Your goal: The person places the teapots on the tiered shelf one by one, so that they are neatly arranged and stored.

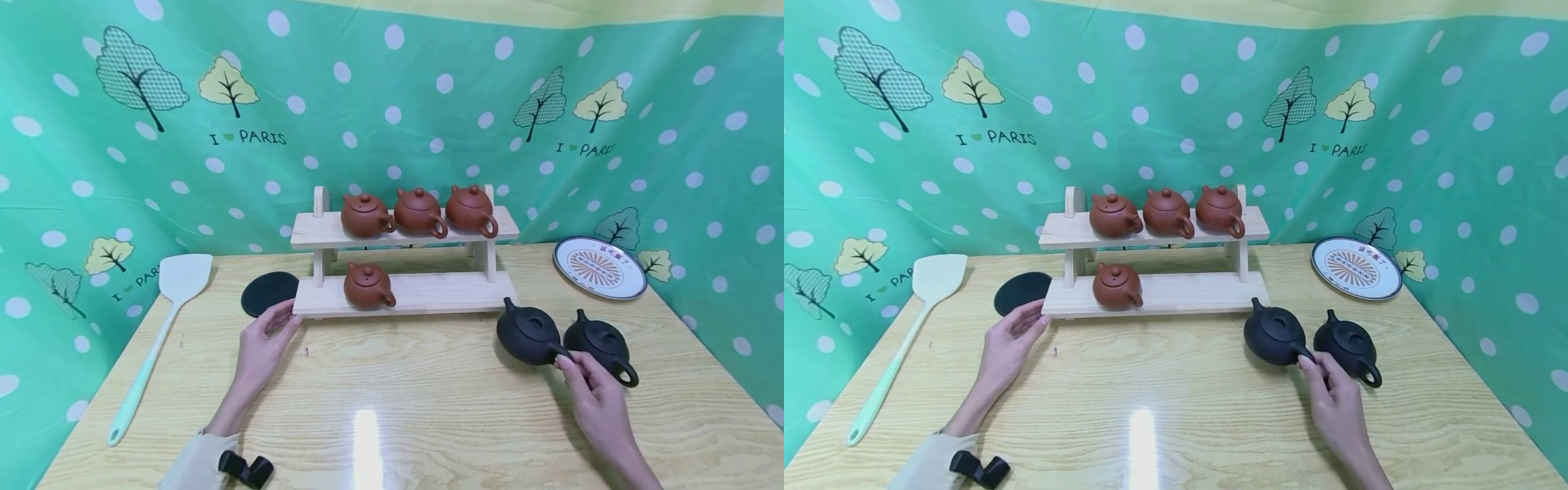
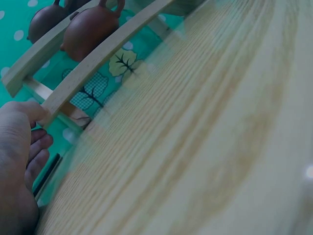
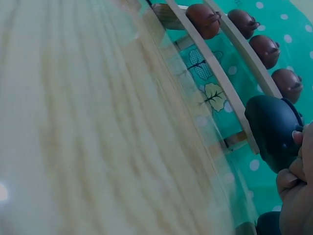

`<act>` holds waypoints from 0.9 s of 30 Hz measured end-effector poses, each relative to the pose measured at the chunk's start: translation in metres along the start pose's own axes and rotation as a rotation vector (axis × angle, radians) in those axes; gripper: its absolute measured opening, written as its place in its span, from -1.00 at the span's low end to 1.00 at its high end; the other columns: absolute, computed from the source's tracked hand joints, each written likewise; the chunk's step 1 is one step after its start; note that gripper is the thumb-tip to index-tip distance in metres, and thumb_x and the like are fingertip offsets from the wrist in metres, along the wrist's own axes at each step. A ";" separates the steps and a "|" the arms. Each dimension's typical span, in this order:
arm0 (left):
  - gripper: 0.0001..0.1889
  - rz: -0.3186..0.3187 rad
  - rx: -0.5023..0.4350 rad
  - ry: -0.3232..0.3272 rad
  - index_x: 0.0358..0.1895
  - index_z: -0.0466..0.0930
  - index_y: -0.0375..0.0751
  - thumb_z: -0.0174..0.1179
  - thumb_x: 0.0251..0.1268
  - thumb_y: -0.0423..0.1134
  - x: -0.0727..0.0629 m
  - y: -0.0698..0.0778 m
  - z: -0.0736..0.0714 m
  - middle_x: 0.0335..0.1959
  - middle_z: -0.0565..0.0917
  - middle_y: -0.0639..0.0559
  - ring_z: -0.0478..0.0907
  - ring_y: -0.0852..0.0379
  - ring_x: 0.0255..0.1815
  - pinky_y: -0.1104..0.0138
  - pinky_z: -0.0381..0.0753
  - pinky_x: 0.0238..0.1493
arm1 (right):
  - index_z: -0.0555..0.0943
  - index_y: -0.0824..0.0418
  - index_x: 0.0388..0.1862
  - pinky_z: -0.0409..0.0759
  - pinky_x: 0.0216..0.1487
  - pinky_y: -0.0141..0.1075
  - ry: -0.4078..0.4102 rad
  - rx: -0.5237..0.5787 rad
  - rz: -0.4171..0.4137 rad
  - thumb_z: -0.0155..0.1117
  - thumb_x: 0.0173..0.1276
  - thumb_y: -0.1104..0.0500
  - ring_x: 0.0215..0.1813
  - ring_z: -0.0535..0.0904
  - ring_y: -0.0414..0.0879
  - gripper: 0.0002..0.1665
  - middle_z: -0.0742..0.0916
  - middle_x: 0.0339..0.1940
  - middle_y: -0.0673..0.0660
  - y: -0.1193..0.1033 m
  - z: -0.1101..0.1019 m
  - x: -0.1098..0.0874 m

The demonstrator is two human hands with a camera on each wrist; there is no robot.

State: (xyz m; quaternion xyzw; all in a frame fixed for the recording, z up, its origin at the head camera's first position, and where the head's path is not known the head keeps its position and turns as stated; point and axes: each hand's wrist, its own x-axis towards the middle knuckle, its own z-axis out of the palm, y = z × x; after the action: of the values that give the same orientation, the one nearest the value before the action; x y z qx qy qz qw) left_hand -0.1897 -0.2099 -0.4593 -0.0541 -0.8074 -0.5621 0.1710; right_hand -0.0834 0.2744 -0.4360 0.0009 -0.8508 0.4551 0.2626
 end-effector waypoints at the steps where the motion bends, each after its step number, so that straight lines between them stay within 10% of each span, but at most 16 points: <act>1: -0.62 -0.002 0.001 0.000 0.26 0.63 -0.32 0.33 0.48 -0.25 0.000 0.000 0.000 0.15 0.71 -0.19 0.65 0.17 0.09 0.60 0.55 0.10 | 0.67 0.35 -0.21 0.23 -0.64 -0.31 -0.001 0.007 -0.007 0.20 0.51 0.48 -0.58 0.30 -0.23 -0.86 0.48 -0.58 -0.01 -0.001 0.001 0.001; 27: -0.60 -0.003 0.003 -0.001 0.28 0.62 -0.31 0.34 0.46 -0.27 -0.001 0.001 0.000 0.18 0.70 -0.19 0.64 0.08 0.13 0.61 0.55 0.09 | 0.67 0.31 -0.25 0.19 -0.71 -0.31 -0.058 0.149 -0.057 0.19 0.50 0.49 -0.62 0.24 -0.25 -0.82 0.47 -0.58 0.00 -0.015 0.033 0.017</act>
State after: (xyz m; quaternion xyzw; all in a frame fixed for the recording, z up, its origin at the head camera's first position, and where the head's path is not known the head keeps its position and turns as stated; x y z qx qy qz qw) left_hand -0.1887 -0.2095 -0.4590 -0.0528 -0.8084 -0.5611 0.1700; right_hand -0.1092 0.2444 -0.4316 0.0578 -0.8214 0.5092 0.2502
